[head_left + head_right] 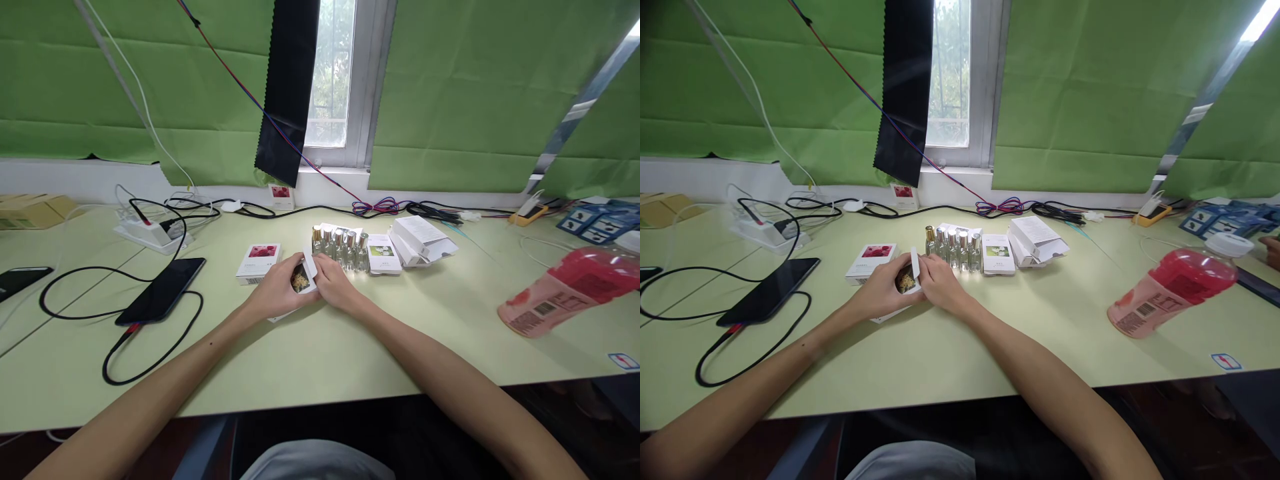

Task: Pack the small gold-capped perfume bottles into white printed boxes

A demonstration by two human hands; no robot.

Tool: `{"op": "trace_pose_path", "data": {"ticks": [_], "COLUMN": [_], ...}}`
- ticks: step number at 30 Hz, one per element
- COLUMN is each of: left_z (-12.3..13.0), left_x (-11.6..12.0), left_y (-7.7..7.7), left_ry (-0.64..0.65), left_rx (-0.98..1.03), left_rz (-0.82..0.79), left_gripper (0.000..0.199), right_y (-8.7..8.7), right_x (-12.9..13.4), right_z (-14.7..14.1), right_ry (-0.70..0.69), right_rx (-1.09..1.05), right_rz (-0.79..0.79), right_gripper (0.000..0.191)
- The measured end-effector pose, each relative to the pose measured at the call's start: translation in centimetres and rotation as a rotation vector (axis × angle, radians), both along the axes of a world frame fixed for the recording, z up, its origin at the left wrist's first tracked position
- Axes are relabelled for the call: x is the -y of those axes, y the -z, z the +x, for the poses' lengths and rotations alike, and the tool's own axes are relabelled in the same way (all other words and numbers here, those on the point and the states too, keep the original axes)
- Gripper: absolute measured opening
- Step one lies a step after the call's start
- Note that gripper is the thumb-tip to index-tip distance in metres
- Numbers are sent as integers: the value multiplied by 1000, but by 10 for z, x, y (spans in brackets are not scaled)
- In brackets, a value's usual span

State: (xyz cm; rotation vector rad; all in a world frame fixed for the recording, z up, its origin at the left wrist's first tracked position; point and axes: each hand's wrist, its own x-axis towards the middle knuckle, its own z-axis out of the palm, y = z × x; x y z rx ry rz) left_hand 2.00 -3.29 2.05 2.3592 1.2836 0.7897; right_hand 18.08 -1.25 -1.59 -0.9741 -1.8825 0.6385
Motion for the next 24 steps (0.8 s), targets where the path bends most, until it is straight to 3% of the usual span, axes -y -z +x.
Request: {"op": "trace_pose_path", "data": {"ticks": [13,24], "left_z": [-2,-3], "left_x": [-1,-1], "left_y": [1,0], "left_ry": [0,3], "left_rx": [-82,-56], "left_rz": [-11,-23], "left_gripper": [39,48], "right_y": [-2,-2], "right_x": [0,0], "right_z": [1,1], "right_ry": [-13,-27], "right_rx": [48,52], "right_rz": [-28,-12], "right_gripper": [35,35]}}
